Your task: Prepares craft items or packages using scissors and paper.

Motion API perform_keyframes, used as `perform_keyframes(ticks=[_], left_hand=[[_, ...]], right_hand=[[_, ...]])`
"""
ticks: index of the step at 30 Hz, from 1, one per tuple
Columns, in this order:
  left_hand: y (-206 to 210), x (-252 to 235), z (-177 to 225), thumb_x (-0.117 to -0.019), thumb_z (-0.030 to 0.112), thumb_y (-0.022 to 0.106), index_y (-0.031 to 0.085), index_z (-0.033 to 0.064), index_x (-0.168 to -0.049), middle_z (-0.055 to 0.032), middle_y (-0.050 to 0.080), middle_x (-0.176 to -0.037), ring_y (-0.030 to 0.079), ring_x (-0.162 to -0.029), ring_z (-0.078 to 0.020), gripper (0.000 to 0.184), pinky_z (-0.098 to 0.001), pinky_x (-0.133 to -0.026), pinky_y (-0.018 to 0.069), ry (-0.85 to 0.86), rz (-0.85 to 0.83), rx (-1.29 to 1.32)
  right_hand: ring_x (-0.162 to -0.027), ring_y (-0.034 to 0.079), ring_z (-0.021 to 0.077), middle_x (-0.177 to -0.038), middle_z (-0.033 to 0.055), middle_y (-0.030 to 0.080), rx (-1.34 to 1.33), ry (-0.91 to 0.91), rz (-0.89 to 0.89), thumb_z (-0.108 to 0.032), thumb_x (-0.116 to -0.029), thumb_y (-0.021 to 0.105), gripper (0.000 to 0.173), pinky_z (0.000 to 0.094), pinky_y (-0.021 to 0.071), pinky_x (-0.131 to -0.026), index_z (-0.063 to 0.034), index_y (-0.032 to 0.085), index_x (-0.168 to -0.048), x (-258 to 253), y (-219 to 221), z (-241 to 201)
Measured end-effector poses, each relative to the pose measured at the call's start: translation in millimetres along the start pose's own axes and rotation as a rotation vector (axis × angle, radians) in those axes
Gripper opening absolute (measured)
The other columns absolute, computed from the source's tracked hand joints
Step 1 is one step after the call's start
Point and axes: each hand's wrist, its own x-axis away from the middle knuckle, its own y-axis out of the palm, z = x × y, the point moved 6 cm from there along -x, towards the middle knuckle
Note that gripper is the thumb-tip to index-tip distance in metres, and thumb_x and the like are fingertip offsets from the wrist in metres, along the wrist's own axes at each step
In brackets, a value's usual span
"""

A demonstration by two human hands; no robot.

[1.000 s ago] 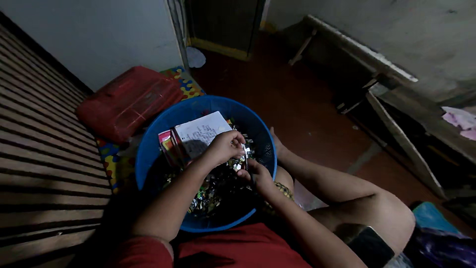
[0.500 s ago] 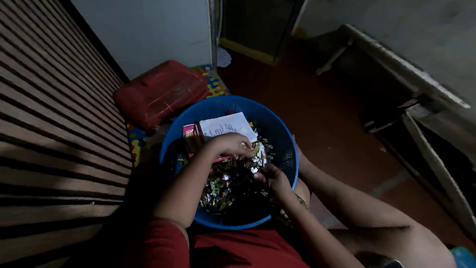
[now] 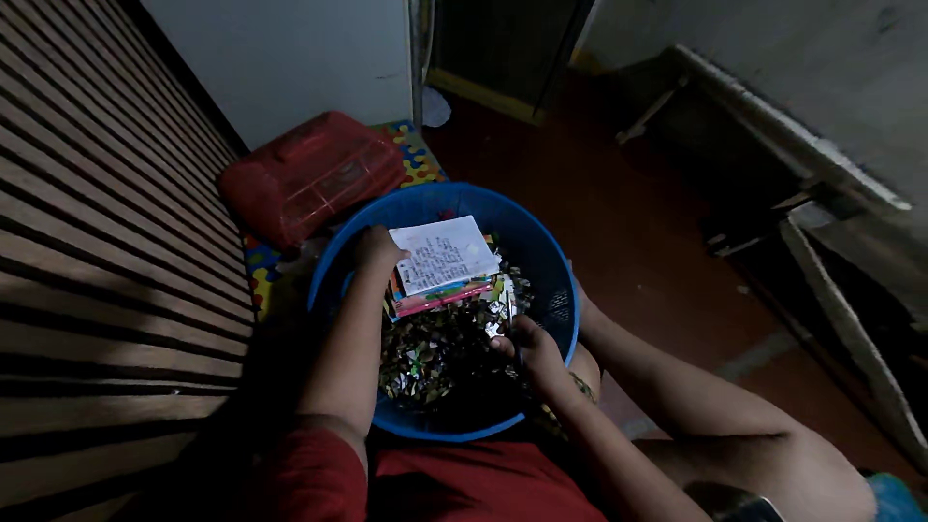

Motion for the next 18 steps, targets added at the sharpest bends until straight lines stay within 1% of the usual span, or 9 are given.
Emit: perform_keyframes(ticks=[2, 4, 7, 9, 11, 13, 15, 17, 18], left_hand=[[1, -6, 2, -0.0868, 0.027, 0.083, 0.057, -0.0132, -0.129, -0.0355, 0.057, -0.132, 0.056, -0.126, -0.0503, 0.063, -0.0674, -0.103, 0.045, 0.043, 0.034, -0.006], [2, -8, 4, -0.0914, 0.019, 0.077, 0.062, -0.0095, -0.122, -0.0336, 0.06, -0.127, 0.058, -0.123, -0.0499, 0.044, -0.0683, -0.1, 0.0458, 0.074, 0.059, 0.011], [1, -3, 8, -0.0996, 0.014, 0.063, 0.06, -0.0017, -0.126, -0.0305, 0.062, -0.124, 0.061, -0.117, -0.0494, 0.031, -0.0698, -0.096, 0.0471, 0.106, 0.11, 0.108], [-4, 2, 12, -0.1037, 0.012, 0.055, 0.055, 0.0007, -0.131, -0.0301, 0.063, -0.123, 0.062, -0.116, -0.0493, 0.03, -0.0687, -0.095, 0.0483, 0.11, 0.15, 0.162], [-13, 7, 16, -0.1062, 0.012, 0.051, 0.051, 0.0016, -0.136, -0.0303, 0.062, -0.124, 0.062, -0.116, -0.0491, 0.031, -0.0673, -0.095, 0.0486, 0.106, 0.173, 0.207], [-22, 8, 19, -0.1075, 0.013, 0.049, 0.047, 0.0005, -0.142, -0.032, 0.061, -0.126, 0.061, -0.117, -0.0504, 0.036, -0.0675, -0.096, 0.0478, 0.152, 0.194, 0.273], [-31, 5, 22, -0.1092, 0.014, 0.046, 0.044, 0.0016, -0.146, -0.0314, 0.06, -0.131, 0.06, -0.12, -0.0499, 0.039, -0.0667, -0.1, 0.0464, 0.238, 0.246, 0.355], [-42, 6, 26, -0.1102, 0.016, 0.044, 0.047, 0.0029, -0.146, -0.0273, 0.061, -0.133, 0.061, -0.122, -0.0441, 0.038, -0.0627, -0.104, 0.0463, 0.373, 0.317, 0.44], [-47, 7, 28, -0.1104, 0.017, 0.044, 0.049, 0.0043, -0.145, -0.025, 0.062, -0.132, 0.062, -0.121, -0.0402, 0.037, -0.0601, -0.104, 0.0473, 0.442, 0.32, 0.481]], right_hand=[[-0.062, 0.059, 0.0082, -0.076, -0.0002, 0.061, -0.011, -0.005, -0.001, -0.036, -0.0911, 0.075, 0.039, 0.0274, 0.0533, -0.061, -0.0048, 0.062, -0.111, 1, 0, 0], [-0.062, 0.058, 0.0071, -0.075, -0.0014, 0.06, -0.034, -0.023, 0.007, -0.035, -0.0907, 0.075, 0.038, 0.0259, 0.0519, -0.06, -0.0053, 0.063, -0.11, 1, -1, 0], [-0.062, 0.058, 0.0063, -0.074, -0.0021, 0.06, -0.056, -0.044, 0.009, -0.035, -0.0897, 0.076, 0.038, 0.0247, 0.0517, -0.06, -0.0057, 0.062, -0.109, 2, -1, 0], [-0.061, 0.057, 0.0055, -0.073, -0.003, 0.06, -0.066, -0.052, 0.012, -0.037, -0.0888, 0.077, 0.039, 0.0239, 0.0514, -0.06, -0.0062, 0.063, -0.109, 3, -1, -1], [-0.061, 0.056, 0.0046, -0.073, -0.0037, 0.059, -0.069, -0.057, 0.01, -0.038, -0.0885, 0.077, 0.04, 0.0232, 0.0503, -0.059, -0.0063, 0.062, -0.109, 4, -1, -2], [-0.061, 0.056, 0.0042, -0.073, -0.0039, 0.06, -0.068, -0.071, 0.013, -0.039, -0.0884, 0.077, 0.042, 0.023, 0.0505, -0.059, -0.0059, 0.063, -0.109, 4, -2, -1], [-0.061, 0.058, 0.0049, -0.073, -0.0034, 0.061, -0.086, -0.099, 0.049, -0.038, -0.0885, 0.077, 0.041, 0.024, 0.052, -0.06, -0.0056, 0.063, -0.11, 4, -4, 0], [-0.063, 0.059, 0.0049, -0.076, -0.0022, 0.063, -0.15, -0.159, 0.159, -0.032, -0.0889, 0.077, 0.038, 0.0243, 0.053, -0.06, -0.0034, 0.062, -0.11, 6, -8, -1], [-0.068, 0.061, 0.0049, -0.082, -0.0003, 0.065, -0.186, -0.206, 0.229, -0.029, -0.0899, 0.075, 0.039, 0.0242, 0.0545, -0.063, -0.0008, 0.061, -0.113, 7, -11, -2]])
